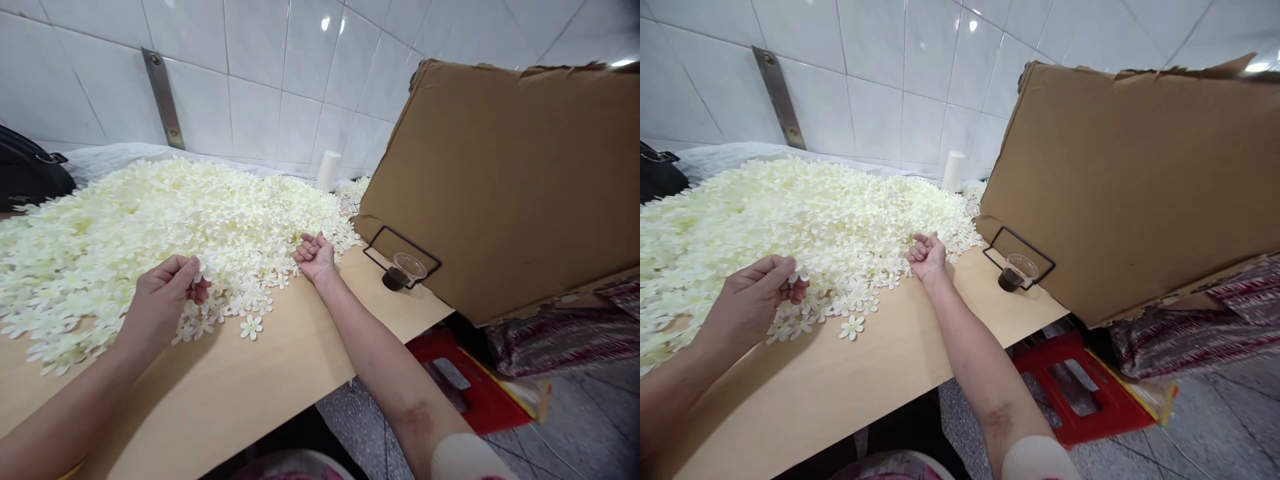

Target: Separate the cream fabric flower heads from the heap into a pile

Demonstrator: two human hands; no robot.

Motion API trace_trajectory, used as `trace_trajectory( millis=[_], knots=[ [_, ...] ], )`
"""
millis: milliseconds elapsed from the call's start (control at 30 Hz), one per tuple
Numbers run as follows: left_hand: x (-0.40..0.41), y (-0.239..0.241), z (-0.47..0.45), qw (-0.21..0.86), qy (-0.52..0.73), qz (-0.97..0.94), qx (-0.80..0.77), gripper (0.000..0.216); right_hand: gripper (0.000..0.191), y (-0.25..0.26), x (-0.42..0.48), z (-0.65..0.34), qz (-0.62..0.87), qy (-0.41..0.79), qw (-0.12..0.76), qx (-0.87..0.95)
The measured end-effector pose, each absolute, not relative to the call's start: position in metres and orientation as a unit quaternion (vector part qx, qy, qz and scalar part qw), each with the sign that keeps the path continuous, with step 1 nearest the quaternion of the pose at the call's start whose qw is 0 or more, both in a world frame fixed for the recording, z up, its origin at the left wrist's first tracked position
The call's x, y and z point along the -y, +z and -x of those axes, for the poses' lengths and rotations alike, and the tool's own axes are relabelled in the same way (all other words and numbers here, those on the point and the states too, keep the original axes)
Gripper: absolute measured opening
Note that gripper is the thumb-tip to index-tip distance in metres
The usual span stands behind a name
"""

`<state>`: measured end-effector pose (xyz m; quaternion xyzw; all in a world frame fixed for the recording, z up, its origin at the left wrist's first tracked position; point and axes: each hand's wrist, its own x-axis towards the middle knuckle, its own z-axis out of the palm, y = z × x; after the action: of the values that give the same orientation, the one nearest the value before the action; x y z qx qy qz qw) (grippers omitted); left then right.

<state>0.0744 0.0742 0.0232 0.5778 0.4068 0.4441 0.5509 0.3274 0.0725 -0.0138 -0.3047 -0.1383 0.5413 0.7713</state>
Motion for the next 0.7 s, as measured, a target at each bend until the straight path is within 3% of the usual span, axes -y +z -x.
trace_trajectory(
  millis=[233,367,433,500,600,700],
  knots=[
    [-0.075,0.018,-0.078,0.513,0.446,-0.606,-0.415,0.025,0.051,0.002,-0.074,-0.312,0.305,0.550,0.755,0.187],
    [-0.068,0.020,-0.079,0.427,0.416,-0.674,-0.437,0.026,0.047,0.024,-0.076,-0.292,0.317,0.566,0.723,0.236],
    [-0.066,0.020,-0.080,0.380,0.400,-0.705,-0.446,0.024,0.034,0.033,-0.077,-0.274,0.335,0.579,0.682,0.297],
    [-0.064,0.018,-0.082,0.343,0.394,-0.727,-0.446,0.022,0.024,0.039,-0.076,-0.252,0.387,0.541,0.581,0.469],
    [-0.062,0.015,-0.082,0.284,0.405,-0.750,-0.439,0.020,0.028,0.040,-0.074,-0.224,0.412,0.470,0.479,0.616],
    [-0.063,0.013,-0.080,0.238,0.410,-0.759,-0.446,0.017,0.030,0.040,-0.068,-0.211,0.428,0.425,0.449,0.659]
  ],
)
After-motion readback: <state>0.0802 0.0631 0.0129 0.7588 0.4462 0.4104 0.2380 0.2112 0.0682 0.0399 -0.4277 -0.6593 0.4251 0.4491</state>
